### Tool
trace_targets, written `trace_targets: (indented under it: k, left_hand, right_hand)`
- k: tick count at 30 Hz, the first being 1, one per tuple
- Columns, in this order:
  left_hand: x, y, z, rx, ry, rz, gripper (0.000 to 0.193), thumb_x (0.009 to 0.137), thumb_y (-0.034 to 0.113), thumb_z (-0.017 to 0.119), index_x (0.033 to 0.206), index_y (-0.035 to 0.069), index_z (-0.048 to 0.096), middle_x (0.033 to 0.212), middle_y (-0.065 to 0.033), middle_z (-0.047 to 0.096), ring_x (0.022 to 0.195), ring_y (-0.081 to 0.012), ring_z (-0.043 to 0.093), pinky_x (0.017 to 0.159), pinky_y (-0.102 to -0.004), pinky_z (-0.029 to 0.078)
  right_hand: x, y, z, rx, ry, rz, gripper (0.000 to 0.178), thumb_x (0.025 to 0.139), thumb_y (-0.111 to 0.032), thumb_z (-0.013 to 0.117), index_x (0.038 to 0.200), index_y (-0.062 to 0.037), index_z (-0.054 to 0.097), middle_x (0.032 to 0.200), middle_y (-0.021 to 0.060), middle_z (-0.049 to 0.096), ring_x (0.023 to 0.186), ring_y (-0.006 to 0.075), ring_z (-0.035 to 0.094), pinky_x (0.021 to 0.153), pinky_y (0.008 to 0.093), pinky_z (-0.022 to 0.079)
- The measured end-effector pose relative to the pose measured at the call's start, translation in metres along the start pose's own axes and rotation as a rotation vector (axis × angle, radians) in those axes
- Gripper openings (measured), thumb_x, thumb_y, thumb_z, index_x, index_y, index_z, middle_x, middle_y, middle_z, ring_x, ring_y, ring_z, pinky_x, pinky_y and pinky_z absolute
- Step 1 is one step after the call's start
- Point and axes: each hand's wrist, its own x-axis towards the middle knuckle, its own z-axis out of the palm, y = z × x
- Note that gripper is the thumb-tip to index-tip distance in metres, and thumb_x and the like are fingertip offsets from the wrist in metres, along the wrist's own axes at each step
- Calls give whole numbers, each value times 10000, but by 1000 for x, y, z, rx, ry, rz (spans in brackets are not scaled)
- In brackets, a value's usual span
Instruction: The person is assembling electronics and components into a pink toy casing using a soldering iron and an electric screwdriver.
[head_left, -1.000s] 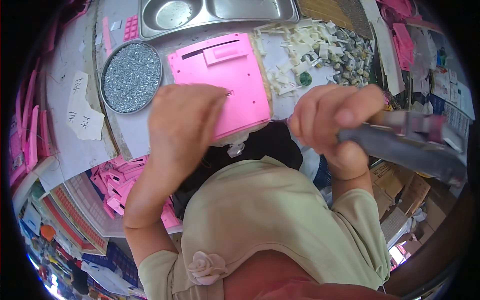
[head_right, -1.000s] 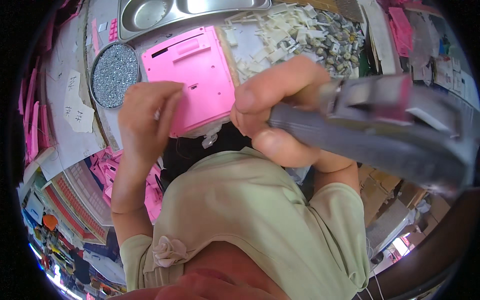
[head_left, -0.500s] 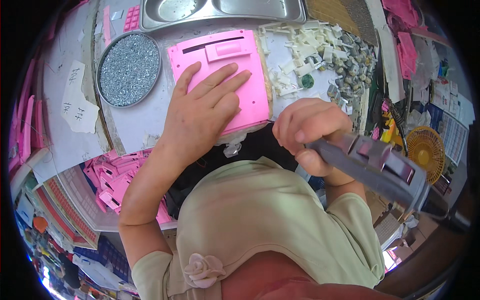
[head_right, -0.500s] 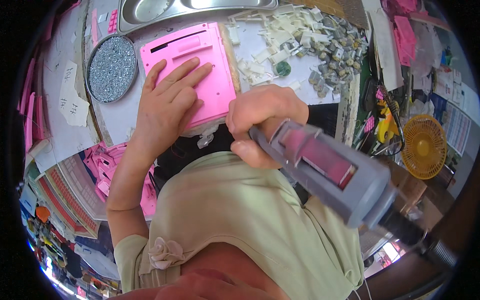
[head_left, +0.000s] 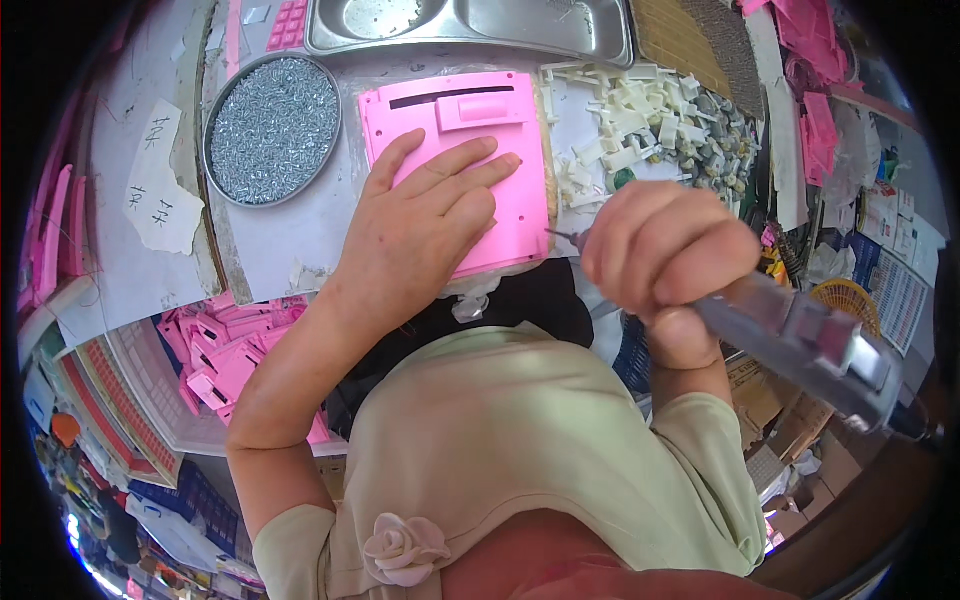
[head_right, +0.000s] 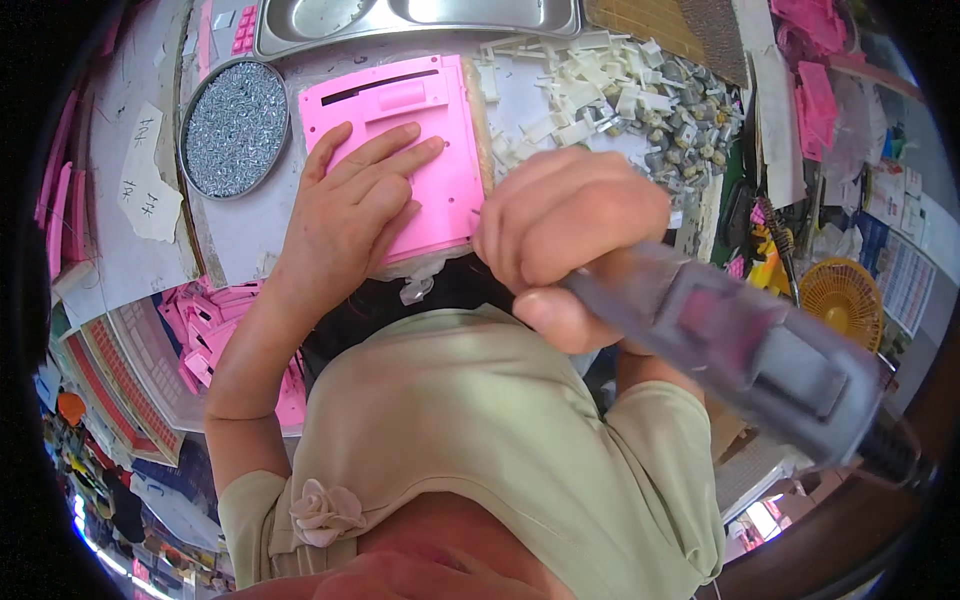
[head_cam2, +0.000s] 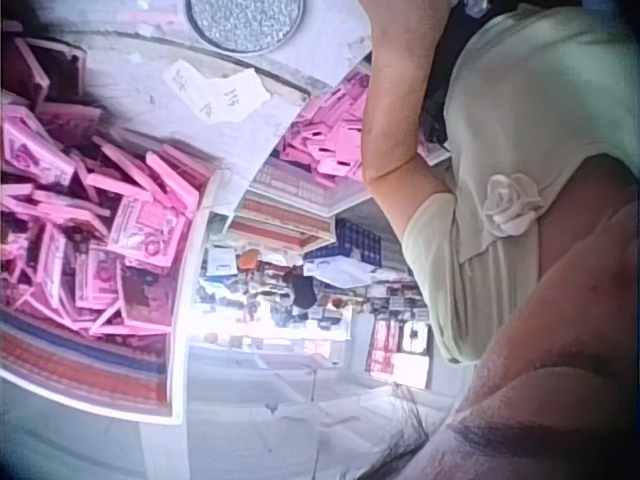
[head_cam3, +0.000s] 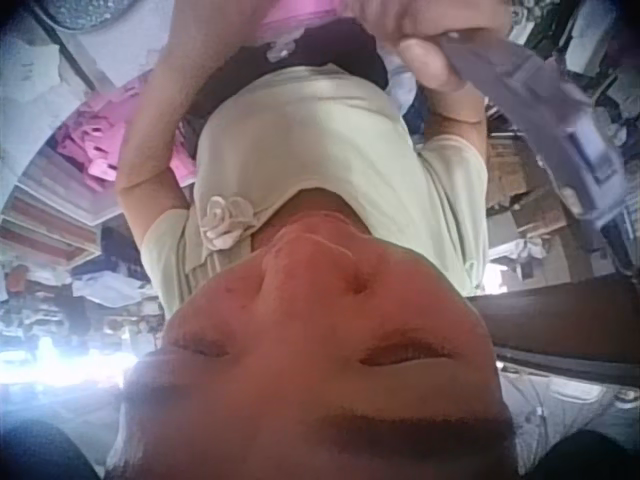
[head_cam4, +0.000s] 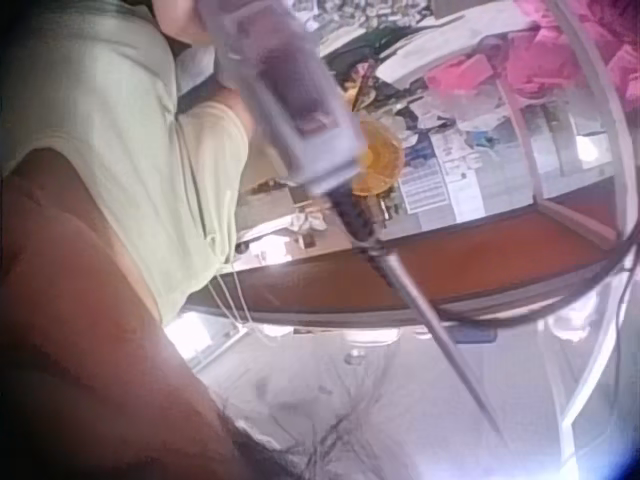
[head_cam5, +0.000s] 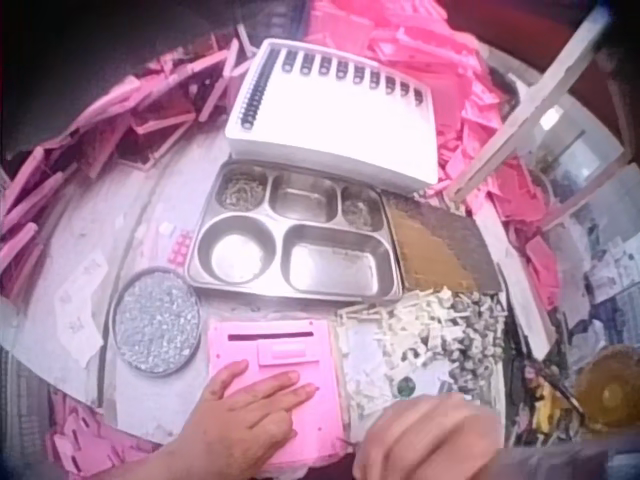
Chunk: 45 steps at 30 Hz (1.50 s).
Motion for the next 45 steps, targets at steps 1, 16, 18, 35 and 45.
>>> trace_targets:
  k: [1,16,18,35,45]
  left_hand:
    - [-1,1,0,-1,-5,0,161,908,113,708,922,90,550,1368,-7,677,1323,-220,588,1171,-505,318]
    - [-4,-6,4,-95,33,-29,39,865,67,598,899,50,589,1310,-107,678,1316,-236,595,1169,-544,338]
    - [-5,-5,1,-119,18,-34,100,888,60,660,898,58,560,1311,-103,684,1314,-257,604,1169,-540,333]
    - [-7,-6,0,-155,-6,-39,189,886,41,703,886,76,517,1327,-103,683,1321,-267,600,1173,-538,315]
    - [-6,-8,4,-154,22,-45,186,886,61,718,904,77,534,1326,-88,686,1312,-244,604,1164,-528,332]
  right_hand:
    - [1,5,1,-27,9,-4,152,850,-46,707,794,-26,568,595,67,555,467,245,553,456,351,483]
    - [32,26,-14,-93,3,28,121,785,35,693,774,-24,588,600,88,567,481,269,572,502,348,510]
    - [30,32,-8,-177,7,8,124,809,2,690,800,-31,570,592,77,557,471,254,559,496,350,507]
    - [77,62,-51,-302,-17,23,212,938,-116,659,889,-54,462,574,70,484,494,161,428,471,340,382]
    - [82,63,-45,-232,14,65,265,930,-135,695,851,-56,455,575,56,491,495,146,450,455,332,387]
